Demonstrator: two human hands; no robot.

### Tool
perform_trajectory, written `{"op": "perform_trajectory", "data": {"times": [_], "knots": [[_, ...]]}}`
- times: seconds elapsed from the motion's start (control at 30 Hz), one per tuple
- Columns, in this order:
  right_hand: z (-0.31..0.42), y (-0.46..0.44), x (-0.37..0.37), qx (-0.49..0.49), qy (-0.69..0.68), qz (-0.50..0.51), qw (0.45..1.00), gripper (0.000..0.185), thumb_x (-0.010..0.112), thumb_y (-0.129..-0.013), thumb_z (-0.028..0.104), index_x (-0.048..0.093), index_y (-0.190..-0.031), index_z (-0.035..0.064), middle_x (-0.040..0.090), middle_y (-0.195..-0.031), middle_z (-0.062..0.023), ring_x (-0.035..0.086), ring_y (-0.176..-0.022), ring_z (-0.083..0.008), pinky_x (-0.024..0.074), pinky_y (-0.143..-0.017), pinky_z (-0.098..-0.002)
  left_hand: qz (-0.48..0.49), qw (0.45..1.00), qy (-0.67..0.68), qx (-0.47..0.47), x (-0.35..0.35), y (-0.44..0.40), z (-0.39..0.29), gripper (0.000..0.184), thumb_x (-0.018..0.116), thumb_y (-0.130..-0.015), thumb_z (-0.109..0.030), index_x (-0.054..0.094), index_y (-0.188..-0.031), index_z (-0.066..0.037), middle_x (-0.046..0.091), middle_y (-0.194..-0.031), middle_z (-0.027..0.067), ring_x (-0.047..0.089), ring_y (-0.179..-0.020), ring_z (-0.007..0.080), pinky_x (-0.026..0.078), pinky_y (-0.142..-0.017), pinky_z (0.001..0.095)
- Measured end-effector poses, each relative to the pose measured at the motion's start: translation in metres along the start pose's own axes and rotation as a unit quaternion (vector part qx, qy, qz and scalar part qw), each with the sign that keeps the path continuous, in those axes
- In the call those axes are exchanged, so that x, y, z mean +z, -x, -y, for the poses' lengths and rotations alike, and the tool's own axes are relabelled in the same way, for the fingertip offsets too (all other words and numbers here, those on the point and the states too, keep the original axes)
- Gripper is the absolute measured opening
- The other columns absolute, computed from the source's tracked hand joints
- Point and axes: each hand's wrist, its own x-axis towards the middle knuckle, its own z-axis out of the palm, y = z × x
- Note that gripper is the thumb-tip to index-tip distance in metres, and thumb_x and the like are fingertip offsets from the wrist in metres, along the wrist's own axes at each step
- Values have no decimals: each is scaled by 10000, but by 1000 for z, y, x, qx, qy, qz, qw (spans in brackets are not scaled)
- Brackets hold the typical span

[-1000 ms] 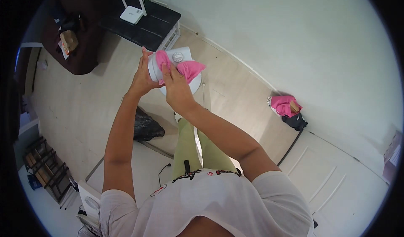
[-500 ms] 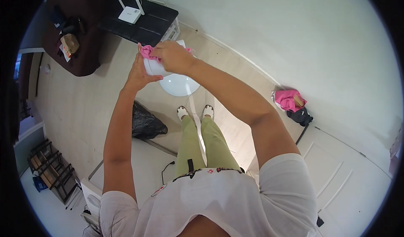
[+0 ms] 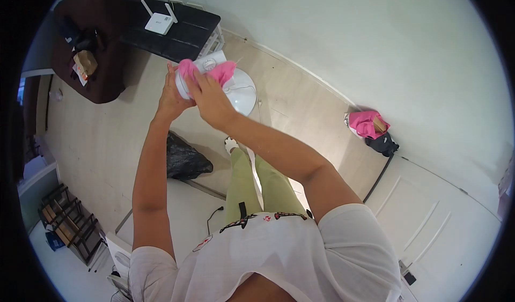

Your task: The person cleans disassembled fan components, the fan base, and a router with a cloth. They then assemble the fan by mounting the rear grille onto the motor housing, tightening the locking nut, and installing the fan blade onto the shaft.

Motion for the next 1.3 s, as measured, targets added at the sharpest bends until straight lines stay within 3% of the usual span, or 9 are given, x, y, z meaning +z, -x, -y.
{"op": "perform_trajectory", "data": {"times": [0.17,0.23,0.5,0.6,0.7,0.93,1.07,1.17,1.3], "knots": [[-32,86,-31,-4,34,107,994,391,520,-752,-26,573,-1139,-2,544,-1067,-192,525,-992,-348,434,-848,-393,30,998,3,-58,-11,-1,-14,1376,891,-465,-254,-51,-1444,-40,326,-1408,143,366,-1267,330,320,-1035,441],[-66,101,-47,457,-201,144,854,384,520,-782,-17,570,-1161,23,569,-1022,-184,572,-896,-317,465,-787,-387,26,997,24,-73,-10,-6,-15,1378,893,-464,-258,-50,-1443,-36,323,-1407,157,368,-1264,339,327,-1037,424],[-72,1,-14,14,7,-3,1000,417,520,-870,168,492,-1270,55,471,-1276,-183,557,-1032,-278,429,-885,-351,33,997,68,-32,-6,2,-14,1356,888,-508,-261,-71,-1435,-17,311,-1364,183,381,-1235,338,343,-1034,391],[-84,-25,-1,319,-413,74,850,390,463,-915,248,510,-1228,20,512,-1206,-126,529,-1004,-197,407,-897,-329,0,998,62,-8,-3,2,-7,1322,872,-562,-260,-93,-1439,-41,282,-1375,175,365,-1240,295,355,-1021,366],[-113,-25,6,299,-520,70,797,382,425,-937,295,540,-1162,8,546,-1113,-69,521,-887,-160,428,-841,-311,-26,995,94,-17,2,5,-9,1303,863,-579,-276,-86,-1440,-40,270,-1385,176,370,-1237,296,351,-1024,369],[-194,118,62,486,-440,3,755,395,377,-942,249,515,-1210,-5,594,-947,-72,548,-737,-123,471,-651,-251,-99,994,37,8,12,28,-23,1328,876,-544,-250,-81,-1430,-1,358,-1313,212,401,-1212,349,351,-1031,390],[-183,145,61,398,-606,-79,684,412,387,-932,190,417,-1298,4,568,-880,-64,520,-663,-105,459,-575,-226,-227,948,1,222,72,104,38,725,658,-814,-159,257,-1390,21,395,-1322,178,460,-1132,273,407,-900,372],[-159,124,89,323,-605,-79,723,486,466,-922,171,316,-1356,12,510,-1086,-80,514,-756,-142,468,-586,-262,-135,983,110,58,135,93,66,546,561,-897,-198,337,-1350,10,450,-1251,153,472,-1093,253,389,-882,357],[-167,107,143,39,-260,-51,964,577,538,-805,-11,337,-1342,54,484,-1150,-147,538,-825,-269,481,-658,-337,-252,932,250,72,184,21,107,407,601,-873,-189,468,-1176,48,501,-1128,176,485,-1020,279,373,-901,388]]}}
